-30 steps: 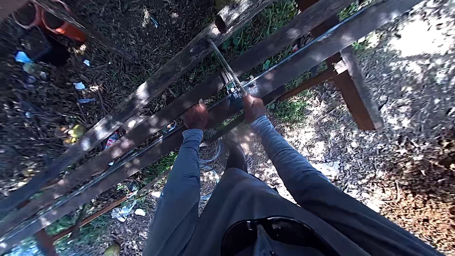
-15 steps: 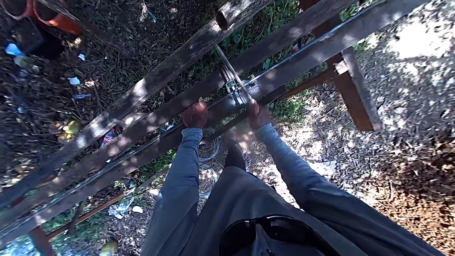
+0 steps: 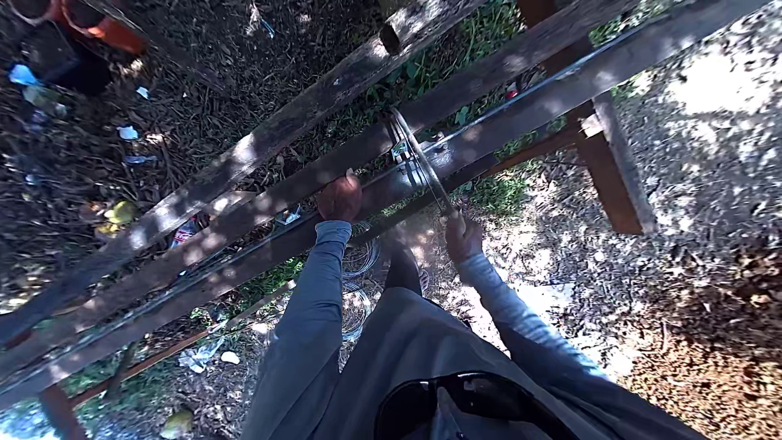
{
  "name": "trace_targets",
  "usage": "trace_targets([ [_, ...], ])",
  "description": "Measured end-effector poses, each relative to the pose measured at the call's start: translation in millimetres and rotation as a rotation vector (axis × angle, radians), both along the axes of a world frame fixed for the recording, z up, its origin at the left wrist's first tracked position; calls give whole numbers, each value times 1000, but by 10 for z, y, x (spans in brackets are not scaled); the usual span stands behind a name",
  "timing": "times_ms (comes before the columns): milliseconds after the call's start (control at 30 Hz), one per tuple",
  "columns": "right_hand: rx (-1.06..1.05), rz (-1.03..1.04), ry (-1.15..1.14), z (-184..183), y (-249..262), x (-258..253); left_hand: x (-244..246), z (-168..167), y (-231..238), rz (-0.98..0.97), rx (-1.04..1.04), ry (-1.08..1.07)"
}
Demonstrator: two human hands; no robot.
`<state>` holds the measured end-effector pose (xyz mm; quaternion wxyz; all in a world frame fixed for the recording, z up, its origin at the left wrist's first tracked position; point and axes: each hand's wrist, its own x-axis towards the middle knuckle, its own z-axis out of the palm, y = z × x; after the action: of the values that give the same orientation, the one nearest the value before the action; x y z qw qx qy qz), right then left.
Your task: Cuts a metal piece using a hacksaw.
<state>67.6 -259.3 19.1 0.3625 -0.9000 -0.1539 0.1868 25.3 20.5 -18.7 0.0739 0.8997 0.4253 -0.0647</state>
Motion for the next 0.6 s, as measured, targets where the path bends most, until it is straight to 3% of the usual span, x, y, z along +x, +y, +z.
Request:
trace_targets([
  [100, 62, -18, -16, -137, 543, 397, -36, -36, 4, -8, 31, -22],
  [167, 113, -24, -33, -133, 575, 476, -14, 13, -5, -15, 8, -22],
  [433, 132, -35, -49, -280, -684, -399, -5, 48, -38, -2, -12, -6],
  [533, 29, -19, -14, 14, -251, -146, 15, 21, 7, -1, 5, -15],
  [600, 10, -16, 34, 9, 250, 225, 13, 6, 6, -7, -11, -3],
])
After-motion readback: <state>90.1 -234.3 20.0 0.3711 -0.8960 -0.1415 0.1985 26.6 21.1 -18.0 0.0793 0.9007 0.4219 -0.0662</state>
